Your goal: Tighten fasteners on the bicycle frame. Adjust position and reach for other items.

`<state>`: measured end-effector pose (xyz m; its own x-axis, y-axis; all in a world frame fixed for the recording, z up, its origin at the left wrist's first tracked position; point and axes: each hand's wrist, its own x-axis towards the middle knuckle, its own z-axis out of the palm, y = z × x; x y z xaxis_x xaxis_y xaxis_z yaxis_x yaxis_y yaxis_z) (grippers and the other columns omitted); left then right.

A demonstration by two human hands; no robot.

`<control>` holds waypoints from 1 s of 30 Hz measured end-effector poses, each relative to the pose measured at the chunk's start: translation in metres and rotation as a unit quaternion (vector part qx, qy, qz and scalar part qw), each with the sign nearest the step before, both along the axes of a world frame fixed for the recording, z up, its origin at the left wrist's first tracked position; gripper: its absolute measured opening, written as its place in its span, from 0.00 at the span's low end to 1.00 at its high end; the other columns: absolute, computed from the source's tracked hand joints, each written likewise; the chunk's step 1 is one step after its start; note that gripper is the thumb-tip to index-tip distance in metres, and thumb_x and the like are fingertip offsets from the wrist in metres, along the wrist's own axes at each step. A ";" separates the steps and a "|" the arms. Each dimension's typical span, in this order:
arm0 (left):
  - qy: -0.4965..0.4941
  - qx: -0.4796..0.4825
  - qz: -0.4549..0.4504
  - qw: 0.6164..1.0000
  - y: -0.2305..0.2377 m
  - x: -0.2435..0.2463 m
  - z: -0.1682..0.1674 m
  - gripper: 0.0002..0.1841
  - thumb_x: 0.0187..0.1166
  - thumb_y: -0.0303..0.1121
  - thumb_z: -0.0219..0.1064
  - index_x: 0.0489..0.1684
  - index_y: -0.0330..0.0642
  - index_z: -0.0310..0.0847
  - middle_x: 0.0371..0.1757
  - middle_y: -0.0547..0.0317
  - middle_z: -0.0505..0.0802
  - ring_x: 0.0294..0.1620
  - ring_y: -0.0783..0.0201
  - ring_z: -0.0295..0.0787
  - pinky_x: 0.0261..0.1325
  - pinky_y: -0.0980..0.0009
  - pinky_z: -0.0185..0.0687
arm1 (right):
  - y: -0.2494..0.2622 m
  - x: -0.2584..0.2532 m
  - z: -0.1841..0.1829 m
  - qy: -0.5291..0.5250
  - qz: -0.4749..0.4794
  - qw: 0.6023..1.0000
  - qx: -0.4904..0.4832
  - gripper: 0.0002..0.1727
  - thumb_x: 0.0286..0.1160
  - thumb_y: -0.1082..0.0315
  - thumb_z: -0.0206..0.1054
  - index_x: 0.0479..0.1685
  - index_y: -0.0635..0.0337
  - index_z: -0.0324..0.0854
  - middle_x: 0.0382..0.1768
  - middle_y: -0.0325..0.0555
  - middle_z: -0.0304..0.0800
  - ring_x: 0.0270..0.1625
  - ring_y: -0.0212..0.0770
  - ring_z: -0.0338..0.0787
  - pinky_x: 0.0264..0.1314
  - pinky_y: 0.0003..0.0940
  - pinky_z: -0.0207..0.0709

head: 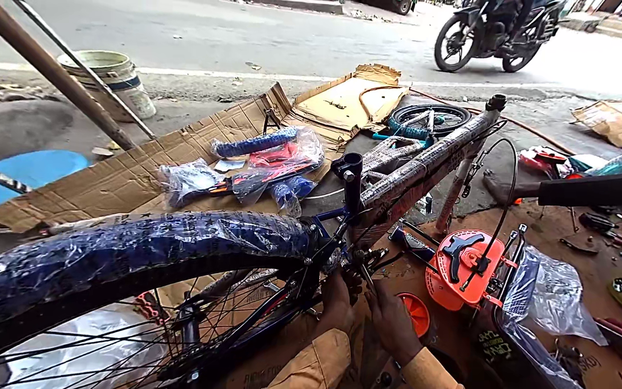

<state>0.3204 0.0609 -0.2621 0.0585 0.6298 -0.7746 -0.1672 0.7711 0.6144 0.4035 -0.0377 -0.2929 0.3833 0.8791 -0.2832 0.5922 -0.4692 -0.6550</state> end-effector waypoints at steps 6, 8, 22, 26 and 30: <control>-0.032 0.017 0.019 0.999 -0.005 -0.006 -0.015 0.18 0.92 0.41 0.55 0.36 0.35 0.80 0.23 0.55 0.84 0.17 0.67 0.76 0.20 0.76 0.71 | -0.012 0.002 -0.021 0.090 -0.029 0.993 0.074 0.23 0.91 0.50 0.48 0.68 0.53 0.79 0.36 0.45 0.86 0.37 0.45 0.87 0.47 0.49 0.82; -0.048 0.023 0.033 0.998 -0.007 -0.004 -0.019 0.16 0.91 0.39 0.56 0.36 0.36 0.79 0.22 0.57 0.82 0.17 0.68 0.75 0.20 0.76 0.72 | -0.020 0.002 -0.031 0.114 -0.065 0.981 0.144 0.23 0.91 0.51 0.48 0.62 0.57 0.80 0.28 0.42 0.81 0.29 0.41 0.83 0.37 0.45 0.81; -0.059 0.064 0.065 0.994 -0.006 0.000 -0.032 0.15 0.90 0.36 0.58 0.33 0.37 0.79 0.20 0.59 0.80 0.15 0.70 0.72 0.18 0.78 0.68 | -0.001 0.057 -0.020 0.130 -0.239 0.945 0.185 0.22 0.93 0.55 0.48 0.67 0.61 0.77 0.24 0.44 0.76 0.23 0.43 0.79 0.29 0.45 0.79; -0.072 0.067 0.060 0.993 -0.011 -0.004 -0.033 0.15 0.91 0.36 0.57 0.31 0.39 0.78 0.15 0.63 0.76 0.11 0.72 0.66 0.15 0.79 0.63 | 0.009 0.071 -0.018 0.149 -0.163 0.975 -0.001 0.23 0.94 0.51 0.48 0.70 0.59 0.74 0.33 0.48 0.81 0.29 0.44 0.84 0.35 0.45 0.81; -0.092 0.073 0.067 0.991 -0.010 -0.006 -0.036 0.17 0.91 0.36 0.56 0.25 0.41 0.75 0.12 0.65 0.72 0.08 0.73 0.61 0.13 0.80 0.59 | 0.006 0.062 -0.002 0.167 -0.191 0.957 0.142 0.21 0.93 0.55 0.47 0.64 0.61 0.77 0.25 0.43 0.76 0.23 0.41 0.79 0.29 0.42 0.78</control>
<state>0.3149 0.0509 -0.2978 0.0985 0.7460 -0.6586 -0.3819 0.6395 0.6672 0.4652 -0.0316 -0.2950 0.6213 0.7528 -0.2173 0.1480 -0.3851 -0.9109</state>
